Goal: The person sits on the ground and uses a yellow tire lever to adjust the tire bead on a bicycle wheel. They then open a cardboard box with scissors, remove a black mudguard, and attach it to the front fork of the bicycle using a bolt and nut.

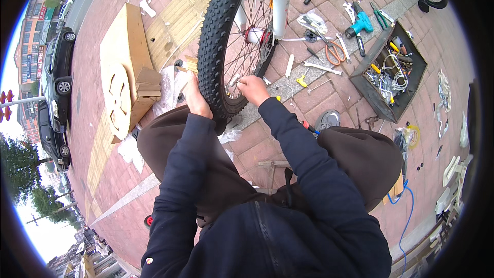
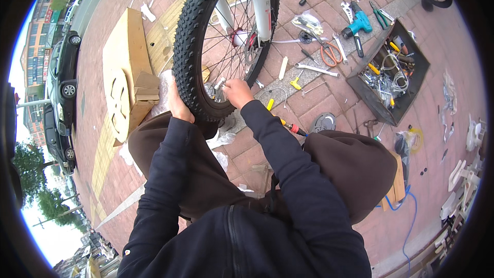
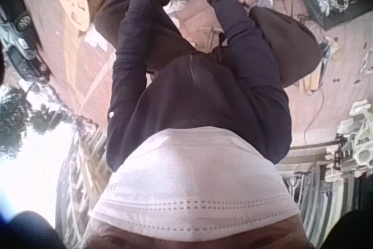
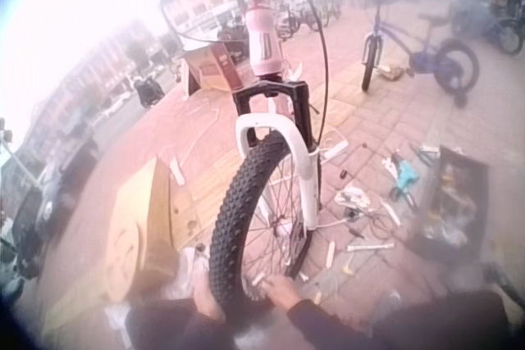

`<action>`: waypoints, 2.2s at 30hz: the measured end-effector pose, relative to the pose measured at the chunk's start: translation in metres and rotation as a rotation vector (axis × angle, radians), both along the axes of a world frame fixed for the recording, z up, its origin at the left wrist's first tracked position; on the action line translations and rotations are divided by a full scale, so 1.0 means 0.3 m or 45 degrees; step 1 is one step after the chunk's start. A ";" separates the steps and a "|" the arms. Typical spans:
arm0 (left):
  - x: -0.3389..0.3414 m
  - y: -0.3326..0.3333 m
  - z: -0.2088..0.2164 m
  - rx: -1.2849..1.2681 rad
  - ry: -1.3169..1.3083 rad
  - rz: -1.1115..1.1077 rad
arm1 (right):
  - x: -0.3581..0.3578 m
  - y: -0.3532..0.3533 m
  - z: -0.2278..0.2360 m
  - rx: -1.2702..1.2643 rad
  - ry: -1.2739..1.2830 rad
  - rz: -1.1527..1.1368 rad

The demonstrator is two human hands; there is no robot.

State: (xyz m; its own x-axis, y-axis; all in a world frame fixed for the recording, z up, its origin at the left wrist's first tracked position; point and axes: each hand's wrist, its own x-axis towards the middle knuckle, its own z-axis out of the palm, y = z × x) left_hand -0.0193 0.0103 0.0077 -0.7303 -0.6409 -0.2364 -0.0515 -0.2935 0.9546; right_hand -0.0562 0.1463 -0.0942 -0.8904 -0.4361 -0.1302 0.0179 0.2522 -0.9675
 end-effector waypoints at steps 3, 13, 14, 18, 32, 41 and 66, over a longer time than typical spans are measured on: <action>0.001 0.001 -0.009 0.080 0.009 -0.005 | -0.001 -0.001 0.003 -0.019 0.010 -0.018; 0.010 -0.003 0.015 0.082 -0.084 0.047 | 0.029 -0.028 -0.022 -0.049 0.056 -0.072; 0.009 -0.005 0.004 0.013 -0.139 0.097 | 0.030 -0.027 -0.024 -0.058 0.086 -0.110; 0.038 -0.032 -0.056 -0.190 -0.013 0.068 | 0.030 -0.030 -0.025 -0.112 -0.075 -0.046; 0.027 -0.109 -0.129 -0.018 -0.051 0.014 | 0.050 0.029 0.014 -0.206 -0.146 0.068; 0.008 -0.007 -0.037 -0.204 0.005 0.102 | 0.020 0.027 0.034 -0.097 -0.088 0.106; 0.001 -0.005 -0.032 -0.025 0.035 0.047 | 0.003 0.059 0.069 -0.043 0.062 0.271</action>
State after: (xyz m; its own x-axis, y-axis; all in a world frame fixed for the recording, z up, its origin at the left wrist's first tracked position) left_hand -0.0189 0.0087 -0.0021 -0.7122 -0.6717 -0.2038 -0.0151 -0.2756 0.9612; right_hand -0.0554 0.1640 -0.0736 -0.7827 -0.6183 -0.0716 -0.0791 0.2129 -0.9739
